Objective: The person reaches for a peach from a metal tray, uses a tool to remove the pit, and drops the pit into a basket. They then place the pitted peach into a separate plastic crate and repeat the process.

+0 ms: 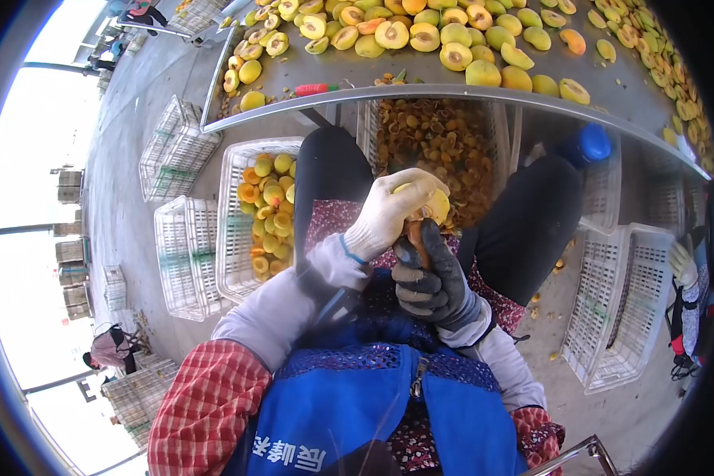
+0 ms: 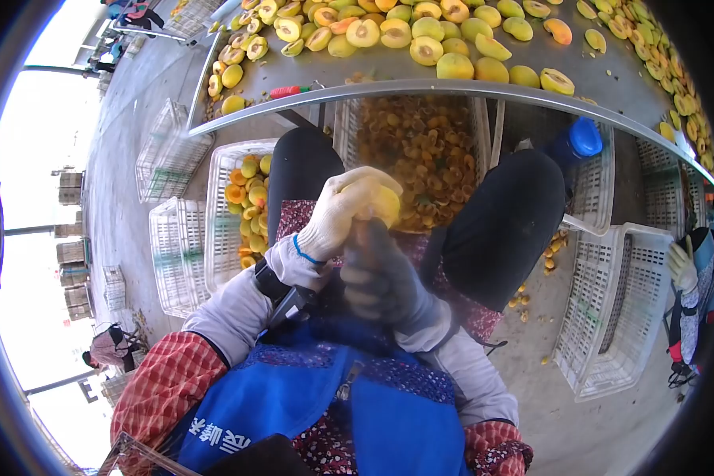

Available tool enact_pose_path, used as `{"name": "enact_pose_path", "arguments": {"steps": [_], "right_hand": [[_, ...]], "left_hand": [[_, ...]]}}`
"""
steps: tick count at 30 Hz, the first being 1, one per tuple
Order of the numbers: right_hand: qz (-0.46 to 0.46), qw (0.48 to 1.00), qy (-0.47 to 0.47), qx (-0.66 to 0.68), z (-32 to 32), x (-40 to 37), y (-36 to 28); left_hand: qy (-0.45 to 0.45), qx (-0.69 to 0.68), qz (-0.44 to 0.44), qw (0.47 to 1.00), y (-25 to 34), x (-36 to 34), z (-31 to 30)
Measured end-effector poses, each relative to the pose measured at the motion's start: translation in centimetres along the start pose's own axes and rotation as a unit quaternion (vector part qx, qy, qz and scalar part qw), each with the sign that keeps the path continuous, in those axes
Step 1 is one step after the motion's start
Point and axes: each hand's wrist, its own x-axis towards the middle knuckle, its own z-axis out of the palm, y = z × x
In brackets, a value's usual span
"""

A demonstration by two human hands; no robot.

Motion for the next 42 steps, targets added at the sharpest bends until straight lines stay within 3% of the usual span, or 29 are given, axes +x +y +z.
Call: {"name": "enact_pose_path", "arguments": {"steps": [3, 4, 5, 7, 8, 9, 11, 13, 14, 16, 17, 18, 21, 23, 25, 26, 27, 28, 31, 32, 34, 35, 36, 39, 41, 42], "right_hand": [[0.021, 0.998, -0.055, 0.031, 0.4, 0.3, 0.2], [0.016, 0.999, -0.036, 0.016, 0.4, 0.3, 0.3], [0.010, 1.000, -0.016, 0.001, 0.4, 0.1, 0.3], [-0.013, 0.999, -0.002, -0.034, 0.5, 0.2, 0.1], [-0.026, 0.998, -0.007, -0.054, 0.7, 0.4, -0.2], [-0.042, 0.996, -0.014, -0.074, 0.8, 0.6, -0.5], [-0.074, 0.994, 0.058, -0.055, 1.0, 0.7, -0.8], [-0.099, 0.986, 0.131, -0.038, 1.1, 0.6, -0.9], [-0.079, 0.994, 0.047, -0.063, 0.8, 0.6, -1.2], [-0.082, 0.988, 0.098, -0.086, 1.7, 0.5, -1.1], [-0.086, 0.984, 0.122, -0.099, 2.1, 0.6, -1.3], [-0.088, 0.979, 0.154, -0.101, 1.9, 0.8, -1.5], [-0.066, 0.974, 0.166, -0.137, 1.0, 1.4, -2.6], [-0.076, 0.946, 0.247, -0.197, 1.5, 2.2, -3.0], [-0.090, 0.909, 0.337, -0.229, 1.7, 3.2, -3.3], [-0.105, 0.873, 0.402, -0.255, 2.1, 4.0, -3.4], [-0.115, 0.864, 0.420, -0.252, 1.9, 4.5, -3.7], [-0.126, 0.855, 0.438, -0.248, 1.8, 4.8, -4.0], [-0.140, 0.857, 0.446, -0.218, 1.3, 5.2, -4.6], [-0.142, 0.862, 0.440, -0.207, 1.3, 5.1, -4.8], [-0.144, 0.836, 0.474, -0.235, 1.5, 5.2, -4.6], [-0.145, 0.823, 0.490, -0.249, 1.7, 5.3, -4.5], [-0.174, 0.810, 0.461, -0.318, 0.7, 5.2, -4.4], [-0.210, 0.780, 0.363, -0.464, -1.0, 4.8, -4.1], [-0.183, 0.804, 0.297, -0.483, 2.3, 6.2, -4.6], [-0.220, 0.743, 0.283, -0.565, 2.7, 6.5, -4.5]], "left_hand": [[0.002, -0.055, 0.015, 0.998, -0.3, -0.6, 0.4], [0.006, -0.082, 0.023, 0.996, -0.3, -0.9, 0.6], [0.046, -0.190, -0.041, 0.980, -0.5, -0.9, 0.6], [0.122, -0.393, -0.165, 0.896, -1.4, -1.0, 0.3], [0.167, -0.427, -0.134, 0.878, -1.5, -1.1, 0.3], [0.209, -0.376, -0.113, 0.896, -1.7, -1.2, -0.5], [0.288, -0.271, -0.071, 0.916, -1.7, -1.4, -2.7], [0.266, -0.134, 0.058, 0.953, 0.3, -3.1, -6.5], [0.315, -0.007, 0.114, 0.942, 0.5, -3.4, -9.1], [0.381, 0.070, 0.130, 0.913, 2.3, -5.2, -13.2], [0.369, 0.333, 0.052, 0.866, 2.6, -6.1, -17.1], [0.316, 0.485, -0.096, 0.809, 4.1, -6.4, -19.0], [0.303, 0.667, -0.147, 0.664, 4.1, -4.6, -24.7], [0.362, 0.575, -0.010, 0.733, 5.4, -0.4, -27.6], [0.391, 0.563, -0.047, 0.727, 7.2, 4.8, -29.5], [0.388, 0.621, -0.072, 0.677, 6.2, 7.8, -32.5], [0.359, 0.669, -0.183, 0.625, 6.9, 10.4, -32.6], [0.307, 0.710, -0.225, 0.592, 6.1, 12.1, -33.8], [0.193, 0.649, -0.324, 0.661, 7.3, 15.0, -34.9], [0.168, 0.639, -0.291, 0.692, 7.4, 15.2, -34.6], [0.237, 0.426, -0.130, 0.864, 6.1, 14.0, -32.9], [0.261, 0.300, -0.043, 0.916, 6.5, 12.6, -29.9], [0.219, 0.239, -0.007, 0.946, 6.7, 10.9, -27.0], [0.073, -0.006, 0.041, 0.996, 5.3, 6.2, -19.6], [0.013, -0.079, 0.077, 0.994, 2.8, 4.5, -16.0], [0.005, -0.130, 0.071, 0.989, 2.9, 3.6, -13.7]]}}
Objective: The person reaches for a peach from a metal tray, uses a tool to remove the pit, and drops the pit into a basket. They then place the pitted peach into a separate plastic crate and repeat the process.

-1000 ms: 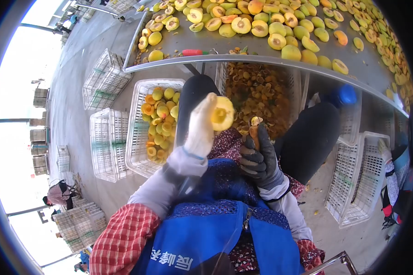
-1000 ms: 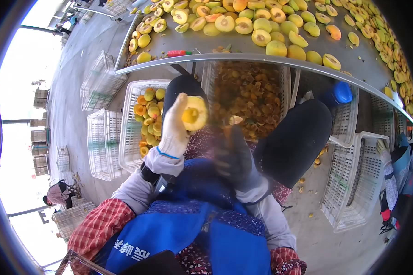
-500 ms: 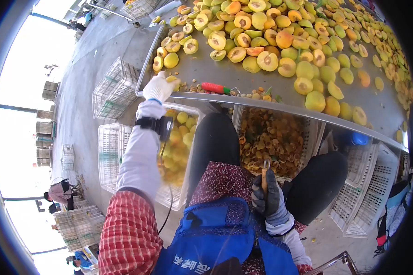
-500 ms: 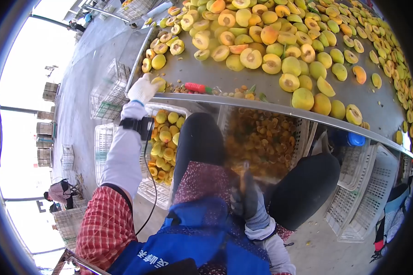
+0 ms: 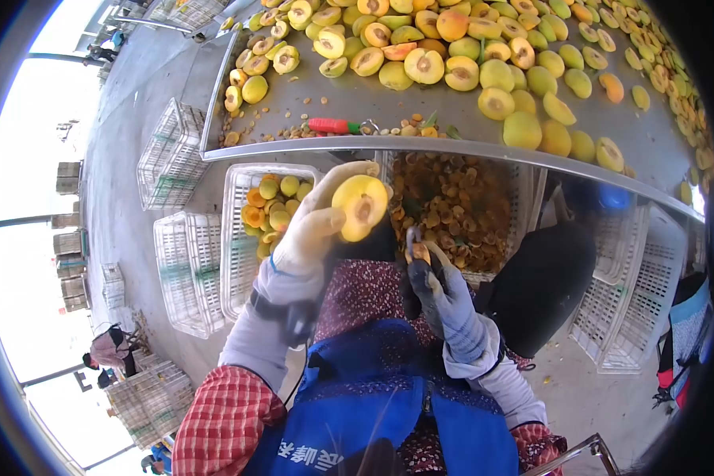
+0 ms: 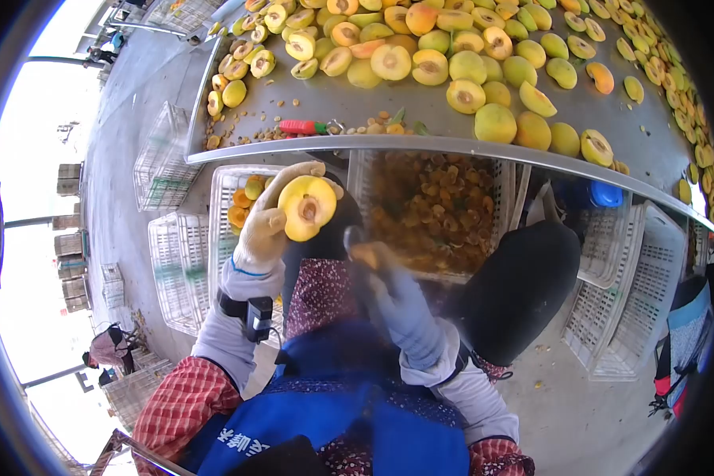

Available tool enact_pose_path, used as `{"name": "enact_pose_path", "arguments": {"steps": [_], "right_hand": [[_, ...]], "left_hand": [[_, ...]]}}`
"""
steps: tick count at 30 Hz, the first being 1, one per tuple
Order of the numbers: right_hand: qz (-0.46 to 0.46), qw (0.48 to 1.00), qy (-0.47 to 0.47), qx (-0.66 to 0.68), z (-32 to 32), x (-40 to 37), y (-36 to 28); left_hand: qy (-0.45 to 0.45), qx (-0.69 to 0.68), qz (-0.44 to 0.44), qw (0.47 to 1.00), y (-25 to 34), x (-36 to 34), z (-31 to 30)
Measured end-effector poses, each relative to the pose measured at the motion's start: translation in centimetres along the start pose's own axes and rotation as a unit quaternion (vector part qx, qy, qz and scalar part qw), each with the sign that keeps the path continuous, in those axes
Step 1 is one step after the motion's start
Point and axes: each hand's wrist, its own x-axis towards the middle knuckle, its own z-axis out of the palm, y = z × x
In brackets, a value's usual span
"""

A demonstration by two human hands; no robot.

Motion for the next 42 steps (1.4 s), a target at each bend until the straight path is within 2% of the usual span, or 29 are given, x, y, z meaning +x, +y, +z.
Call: {"name": "enact_pose_path", "arguments": {"steps": [2, 5, 9, 12, 15, 18, 20, 22, 23, 24, 27, 28, 31, 34, 37, 39, 42], "right_hand": [[-0.145, 0.976, 0.014, -0.161, 0.7, 0.3, -0.6], [-0.130, 0.948, -0.002, -0.290, 1.6, -0.7, -3.3], [-0.190, 0.931, 0.038, -0.309, 1.7, -2.1, -2.7], [-0.189, 0.941, 0.047, -0.279, 1.8, -3.0, -1.9], [-0.216, 0.955, 0.073, -0.191, 2.2, -3.6, 0.9], [-0.183, 0.981, 0.039, -0.044, 2.6, -4.0, 1.6], [-0.096, 0.987, -0.045, 0.125, 1.4, -4.6, 2.7], [-0.066, 0.985, -0.062, 0.146, 0.6, -5.0, 2.9], [-0.080, 0.992, -0.035, 0.085, 0.4, -5.0, 2.7], [-0.096, 0.995, -0.021, 0.019, 0.1, -5.0, 2.5], [-0.138, 0.973, 0.000, -0.184, -0.5, -4.9, 1.3], [-0.182, 0.969, 0.025, -0.163, 0.1, -4.5, 0.9], [-0.189, 0.966, 0.058, -0.169, 0.6, -4.6, 1.5], [-0.236, 0.950, 0.081, -0.188, 0.4, -5.0, 2.5], [-0.176, 0.977, 0.054, -0.111, 0.4, -5.3, 3.6], [-0.176, 0.984, 0.029, 0.018, 1.0, -5.6, 3.8], [-0.160, 0.976, -0.012, 0.147, 2.1, -6.1, 1.7]], "left_hand": [[-0.017, -0.091, -0.026, 0.995, 0.0, -1.4, 3.4], [0.026, -0.131, -0.009, 0.991, -0.8, -2.9, 6.2], [0.035, -0.103, 0.012, 0.994, -1.1, -4.1, 7.9], [0.061, -0.071, 0.020, 0.995, -1.2, -4.8, 9.2], [0.061, -0.061, 0.046, 0.995, -1.2, -5.5, 10.4], [0.063, -0.025, 0.081, 0.994, -1.5, -5.8, 11.5], [0.072, 0.027, 0.078, 0.994, -1.5, -6.4, 12.0], [0.015, 0.099, 0.130, 0.986, -2.6, -5.7, 10.5], [-0.030, 0.139, 0.168, 0.975, -3.0, -5.4, 9.6], [-0.041, 0.137, 0.145, 0.979, -2.8, -5.6, 9.7], [-0.030, 0.233, 0.037, 0.971, -1.6, -5.5, 8.9], [0.005, 0.182, -0.036, 0.983, -1.2, -5.8, 9.4], [0.039, 0.145, -0.004, 0.989, -1.5, -5.9, 10.1], [0.073, 0.189, 0.038, 0.978, -1.8, -6.1, 11.2], [0.075, 0.209, 0.058, 0.973, -2.0, -6.4, 11.3], [0.072, 0.211, 0.081, 0.971, -2.5, -6.7, 11.3], [0.044, 0.136, 0.140, 0.980, -3.0, -6.6, 12.2]]}}
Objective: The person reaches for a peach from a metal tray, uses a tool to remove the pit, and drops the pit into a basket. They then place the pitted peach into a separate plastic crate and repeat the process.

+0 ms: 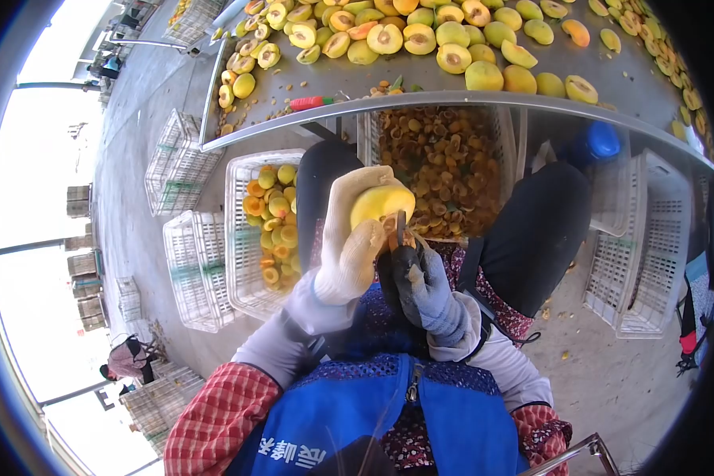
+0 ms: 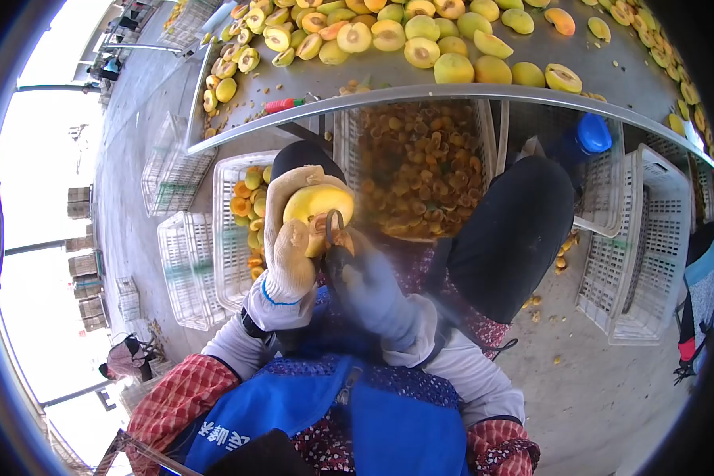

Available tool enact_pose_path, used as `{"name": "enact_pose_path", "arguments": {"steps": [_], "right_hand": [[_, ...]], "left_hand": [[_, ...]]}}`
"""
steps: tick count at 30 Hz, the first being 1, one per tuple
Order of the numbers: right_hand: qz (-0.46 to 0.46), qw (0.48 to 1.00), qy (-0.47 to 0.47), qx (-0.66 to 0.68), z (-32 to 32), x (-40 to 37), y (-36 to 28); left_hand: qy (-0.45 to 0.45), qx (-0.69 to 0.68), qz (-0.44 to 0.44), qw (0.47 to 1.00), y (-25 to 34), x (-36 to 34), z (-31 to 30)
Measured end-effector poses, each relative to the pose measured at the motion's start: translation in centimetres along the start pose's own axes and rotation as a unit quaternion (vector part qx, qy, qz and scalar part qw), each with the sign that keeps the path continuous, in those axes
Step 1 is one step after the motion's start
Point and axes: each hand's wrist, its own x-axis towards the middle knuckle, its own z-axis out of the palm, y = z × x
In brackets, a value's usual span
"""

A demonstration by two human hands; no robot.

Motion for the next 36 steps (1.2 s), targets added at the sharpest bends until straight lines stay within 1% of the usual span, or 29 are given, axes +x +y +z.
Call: {"name": "enact_pose_path", "arguments": {"steps": [1, 2, 4, 5, 7, 8, 9, 10, 13, 14, 17, 20, 24, 27, 30, 32, 36], "right_hand": [[0.008, 1.000, -0.003, 0.025, 0.0, 0.0, -0.2], [0.016, 0.999, -0.005, 0.050, 0.0, 0.0, -0.5], [0.035, 0.996, -0.005, 0.083, -1.4, -0.2, 0.1], [0.032, 0.998, -0.005, 0.047, -1.9, -0.1, 0.2], [0.026, 0.999, -0.005, -0.024, -3.0, 0.2, 0.2], [-0.003, 0.991, -0.017, -0.133, -3.0, 0.5, -0.3], [-0.031, 0.970, -0.030, -0.238, -2.9, 0.8, -1.1], [-0.061, 0.937, -0.042, -0.341, -2.7, 1.2, -1.6], [0.019, 0.893, -0.053, -0.447, -2.2, 1.5, -1.8], [0.017, 0.886, -0.056, -0.461, -2.0, 1.5, -2.1], [0.019, 0.899, -0.017, -0.436, -0.9, 1.1, -3.0], [-0.001, 0.918, -0.006, -0.396, -0.9, -0.2, -2.0], [-0.045, 0.924, -0.010, -0.380, -1.3, -0.2, -1.5], [-0.052, 0.926, -0.021, -0.372, -1.6, -0.2, -1.2], [-0.058, 0.940, -0.029, -0.334, -1.6, -0.4, -0.8], [-0.068, 0.949, -0.041, -0.306, -1.5, -0.4, -0.5], [0.025, 0.980, -0.038, -0.196, -2.7, -0.9, 1.3]], "left_hand": [[-0.005, -0.040, 0.022, 0.999, -0.1, 0.1, 0.5], [-0.011, -0.034, 0.030, 0.999, -0.4, 0.1, 0.7], [-0.039, 0.009, 0.018, 0.999, -1.0, 0.1, 0.1], [-0.055, 0.031, 0.011, 0.998, -1.1, 0.3, -0.3], [-0.110, 0.014, -0.059, 0.992, -0.3, 1.3, -1.7], [-0.133, -0.007, -0.098, 0.986, 0.7, 2.1, -2.4], [-0.155, -0.027, -0.137, 0.978, 1.7, 2.4, -2.9], [-0.137, -0.032, -0.179, 0.974, 2.5, 2.4, -3.0], [-0.150, 0.108, -0.264, 0.947, 2.5, 2.9, -3.7], [-0.136, 0.156, -0.286, 0.936, 2.7, 3.0, -3.4], [-0.065, 0.122, -0.215, 0.967, 1.9, 1.9, -2.6], [0.023, 0.044, -0.155, 0.987, 0.8, 0.4, -1.7], [0.075, 0.048, -0.098, 0.991, 0.3, -0.6, -0.4], [0.099, 0.037, -0.080, 0.991, 0.5, -1.0, 0.6], [0.096, 0.037, -0.047, 0.994, 0.4, -1.3, 0.7], [0.098, 0.054, -0.062, 0.992, 0.6, -1.3, 0.8], [0.077, 0.104, -0.072, 0.989, 1.0, -0.4, 0.7]]}}
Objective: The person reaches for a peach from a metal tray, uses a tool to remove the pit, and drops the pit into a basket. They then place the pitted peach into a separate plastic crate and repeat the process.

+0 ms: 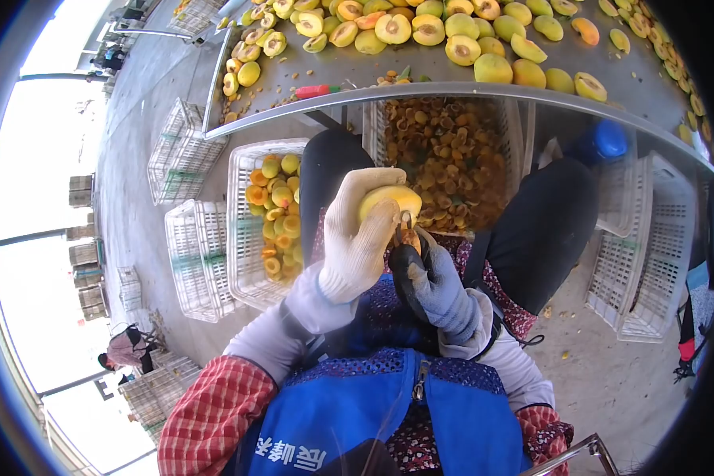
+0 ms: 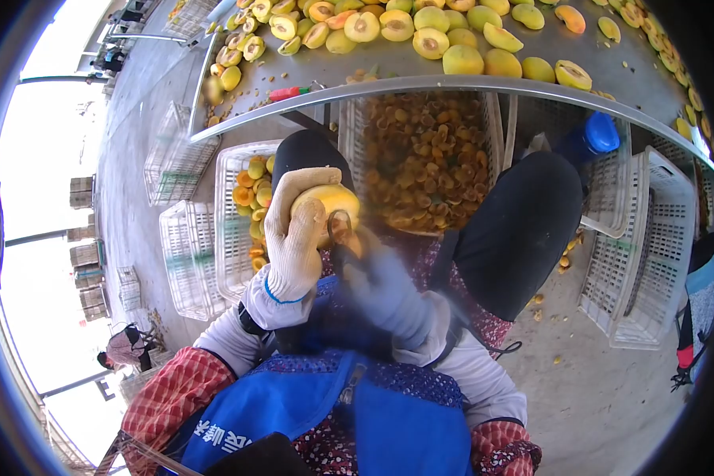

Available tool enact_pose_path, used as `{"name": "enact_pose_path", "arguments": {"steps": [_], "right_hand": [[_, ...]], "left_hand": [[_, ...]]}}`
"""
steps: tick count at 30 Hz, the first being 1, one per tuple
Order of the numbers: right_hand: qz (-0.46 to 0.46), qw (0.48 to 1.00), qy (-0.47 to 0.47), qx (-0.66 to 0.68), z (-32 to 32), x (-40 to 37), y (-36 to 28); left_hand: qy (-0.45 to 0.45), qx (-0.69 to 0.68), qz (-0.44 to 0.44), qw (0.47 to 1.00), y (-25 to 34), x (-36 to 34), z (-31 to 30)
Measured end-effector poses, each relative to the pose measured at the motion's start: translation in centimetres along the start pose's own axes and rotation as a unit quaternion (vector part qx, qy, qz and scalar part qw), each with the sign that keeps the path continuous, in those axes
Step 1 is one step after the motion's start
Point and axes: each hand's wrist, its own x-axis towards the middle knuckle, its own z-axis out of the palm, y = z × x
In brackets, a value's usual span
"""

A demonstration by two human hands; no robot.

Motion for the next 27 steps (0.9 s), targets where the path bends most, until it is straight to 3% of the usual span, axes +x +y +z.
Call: {"name": "enact_pose_path", "arguments": {"steps": [3, 5, 6, 8, 9, 11, 14, 17, 19, 22, 25, 26, 27], "right_hand": [[0.054, 0.993, -0.008, 0.105, -0.3, 0.0, 0.2], [0.088, 0.983, 0.003, 0.163, -0.4, 0.3, -0.8], [-0.001, 1.000, 0.010, 0.012, -0.7, 0.7, -1.3], [-0.172, 0.944, 0.019, -0.282, -1.2, 1.2, -1.8], [-0.155, 0.953, 0.015, -0.261, -0.9, 1.2, -1.2], [-0.090, 0.978, 0.005, -0.188, -0.5, 1.0, 0.0], [0.106, 0.993, -0.009, 0.053, -0.5, 0.9, -0.3], [0.117, 0.969, 0.015, 0.219, 0.1, 0.4, -0.7], [0.142, 0.969, -0.007, 0.202, -0.3, 0.2, 0.2], [0.245, 0.924, 0.013, 0.293, 0.1, 0.5, -1.7], [0.339, 0.854, 0.018, 0.393, 0.2, 0.7, -3.4], [0.354, 0.841, 0.006, 0.410, 0.0, 0.7, -3.8], [0.369, 0.826, -0.006, 0.426, -0.2, 0.6, -4.1]], "left_hand": [[-0.032, 0.032, 0.005, 0.999, 0.2, 0.8, -0.2], [-0.084, 0.010, -0.058, 0.995, 0.5, 1.5, -0.7], [-0.109, -0.002, -0.089, 0.990, 0.7, 2.0, -1.0], [-0.160, -0.010, -0.178, 0.971, 1.4, 3.0, -1.7], [-0.182, -0.011, -0.221, 0.958, 1.7, 3.3, -2.1], [-0.118, -0.008, -0.163, 0.980, 0.4, 2.7, -1.2], [-0.059, 0.018, -0.115, 0.991, -0.3, 2.3, -0.1], [-0.045, 0.041, -0.050, 0.997, -0.2, 2.0, 0.6], [-0.053, 0.057, -0.001, 0.997, -0.3, 1.9, 0.8], [-0.075, 0.072, 0.051, 0.993, 0.1, 2.2, 0.9], [-0.146, 0.153, 0.213, 0.954, -0.9, 3.6, 0.4], [-0.156, 0.149, 0.232, 0.949, -1.2, 4.0, 0.5], [-0.169, 0.087, 0.138, 0.972, -1.2, 3.8, 0.5]]}}
